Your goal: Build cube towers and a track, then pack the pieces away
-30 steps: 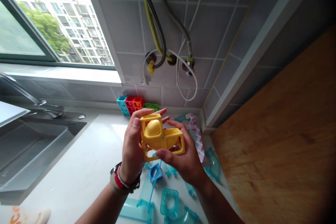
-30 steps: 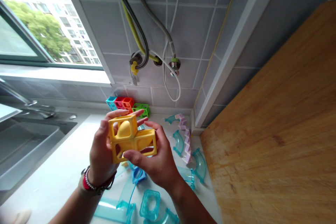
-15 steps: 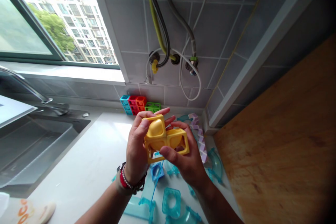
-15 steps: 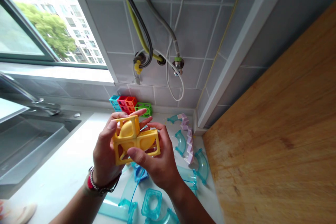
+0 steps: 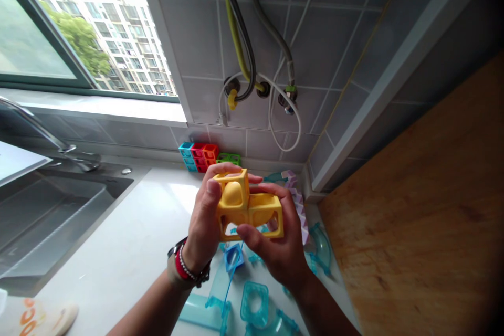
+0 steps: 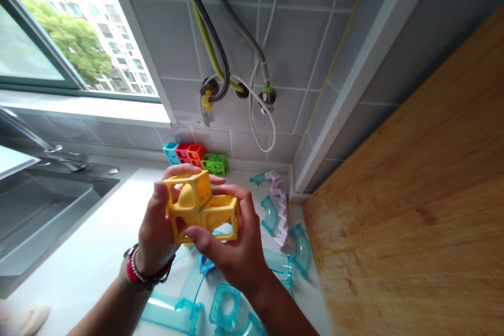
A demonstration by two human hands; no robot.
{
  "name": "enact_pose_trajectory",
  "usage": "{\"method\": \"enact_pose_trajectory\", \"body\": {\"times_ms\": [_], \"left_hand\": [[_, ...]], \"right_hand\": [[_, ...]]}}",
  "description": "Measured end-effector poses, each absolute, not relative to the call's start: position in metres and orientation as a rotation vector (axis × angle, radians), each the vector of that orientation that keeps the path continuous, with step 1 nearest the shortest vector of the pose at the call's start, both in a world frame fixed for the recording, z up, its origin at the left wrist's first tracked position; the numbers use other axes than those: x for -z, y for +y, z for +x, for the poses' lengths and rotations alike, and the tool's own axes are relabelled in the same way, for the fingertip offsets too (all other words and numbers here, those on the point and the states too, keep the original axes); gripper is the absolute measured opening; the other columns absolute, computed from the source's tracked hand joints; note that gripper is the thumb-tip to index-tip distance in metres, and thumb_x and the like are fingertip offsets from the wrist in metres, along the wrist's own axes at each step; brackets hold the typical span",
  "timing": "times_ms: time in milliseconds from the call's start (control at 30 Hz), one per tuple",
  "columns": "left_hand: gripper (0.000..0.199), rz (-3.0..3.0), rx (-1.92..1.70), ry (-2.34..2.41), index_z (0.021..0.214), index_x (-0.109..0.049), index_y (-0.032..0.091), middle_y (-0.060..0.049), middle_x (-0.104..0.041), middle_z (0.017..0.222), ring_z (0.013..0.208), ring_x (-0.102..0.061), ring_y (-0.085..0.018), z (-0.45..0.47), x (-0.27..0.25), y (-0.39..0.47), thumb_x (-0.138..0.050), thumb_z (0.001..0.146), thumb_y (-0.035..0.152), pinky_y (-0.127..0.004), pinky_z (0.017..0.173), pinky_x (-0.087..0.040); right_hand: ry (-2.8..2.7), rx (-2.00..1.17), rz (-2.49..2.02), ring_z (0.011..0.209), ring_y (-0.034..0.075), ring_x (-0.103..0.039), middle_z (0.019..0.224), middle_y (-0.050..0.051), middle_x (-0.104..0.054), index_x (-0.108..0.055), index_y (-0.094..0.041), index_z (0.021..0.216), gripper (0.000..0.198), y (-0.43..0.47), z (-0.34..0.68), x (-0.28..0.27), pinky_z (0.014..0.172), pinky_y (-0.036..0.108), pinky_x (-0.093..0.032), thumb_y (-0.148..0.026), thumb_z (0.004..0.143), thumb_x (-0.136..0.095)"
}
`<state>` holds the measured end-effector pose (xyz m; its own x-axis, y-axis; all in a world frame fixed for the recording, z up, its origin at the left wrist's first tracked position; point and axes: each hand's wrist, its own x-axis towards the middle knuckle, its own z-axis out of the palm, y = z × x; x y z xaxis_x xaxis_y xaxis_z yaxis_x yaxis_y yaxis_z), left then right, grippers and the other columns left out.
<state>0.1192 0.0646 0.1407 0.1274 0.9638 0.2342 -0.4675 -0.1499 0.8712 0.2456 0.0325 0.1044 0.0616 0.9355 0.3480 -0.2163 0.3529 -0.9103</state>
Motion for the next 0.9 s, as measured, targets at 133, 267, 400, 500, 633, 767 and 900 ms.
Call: {"method": "enact_pose_trajectory", "body": {"times_ms": [133,267,400,500,633,767,900], "left_hand": [[0.069,1.209,-1.384,0.620,0.136,-0.055,0.027,-0.012,-0.073,0.120,0.114,-0.072,-0.035,0.114,-0.131,0.071,-0.061,0.087,0.075,-0.042,0.088,-0.063],[0.080,1.285,-1.511,0.600,0.131,-0.059,0.024,-0.014,-0.072,0.119,0.117,-0.069,-0.038,0.117,-0.121,0.072,-0.069,0.076,0.081,-0.043,0.091,-0.061],[0.080,1.251,-1.626,0.582,0.125,-0.061,0.028,-0.012,-0.072,0.110,0.111,-0.070,-0.039,0.125,-0.113,0.072,-0.068,0.070,0.086,-0.044,0.085,-0.062],[0.078,1.284,-1.637,0.524,0.116,-0.063,0.029,-0.007,-0.070,0.091,0.099,-0.072,-0.036,0.125,-0.113,0.074,-0.071,0.065,0.087,-0.044,0.080,-0.062],[0.089,1.323,-1.633,0.522,0.120,-0.061,0.029,-0.008,-0.068,0.098,0.103,-0.071,-0.038,0.119,-0.118,0.072,-0.084,0.052,0.082,-0.047,0.084,-0.062],[0.098,1.365,-1.576,0.581,0.130,-0.059,0.030,-0.012,-0.067,0.114,0.115,-0.067,-0.042,0.113,-0.124,0.068,-0.091,0.049,0.073,-0.050,0.091,-0.060],[0.091,1.370,-1.517,0.576,0.131,-0.060,0.028,-0.011,-0.070,0.109,0.116,-0.068,-0.040,0.110,-0.128,0.074,-0.091,0.056,0.067,-0.048,0.093,-0.061]], "right_hand": [[-1.362,-0.627,-0.910,0.120,0.031,-0.066,0.133,0.008,-0.064,-0.049,-0.034,0.140,0.080,0.035,0.252,-0.092,0.102,0.047,-0.056,-0.037,0.073,-0.093],[-1.451,-0.561,-0.882,0.121,0.033,-0.064,0.135,0.012,-0.062,-0.041,-0.033,0.147,0.089,0.033,0.254,-0.088,0.102,0.051,-0.055,-0.036,0.074,-0.092],[-1.512,-0.504,-0.837,0.119,0.033,-0.063,0.127,0.011,-0.064,-0.048,-0.032,0.138,0.068,0.029,0.253,-0.095,0.101,0.052,-0.054,-0.034,0.081,-0.085],[-1.478,-0.527,-0.818,0.117,0.032,-0.064,0.122,0.009,-0.064,-0.051,-0.033,0.133,0.064,0.028,0.252,-0.100,0.101,0.051,-0.054,-0.032,0.079,-0.085],[-1.423,-0.579,-0.775,0.116,0.032,-0.065,0.120,0.008,-0.065,-0.054,-0.033,0.130,0.064,0.027,0.251,-0.103,0.102,0.051,-0.053,-0.029,0.075,-0.088],[-1.432,-0.612,-0.739,0.120,0.032,-0.064,0.124,0.008,-0.064,-0.053,-0.034,0.130,0.069,0.029,0.254,-0.105,0.108,0.052,-0.051,-0.023,0.073,-0.089],[-1.484,-0.692,-0.751,0.131,0.032,-0.058,0.139,0.009,-0.057,-0.045,-0.036,0.141,0.082,0.032,0.255,-0.107,0.112,0.052,-0.048,-0.023,0.073,-0.090]]}}
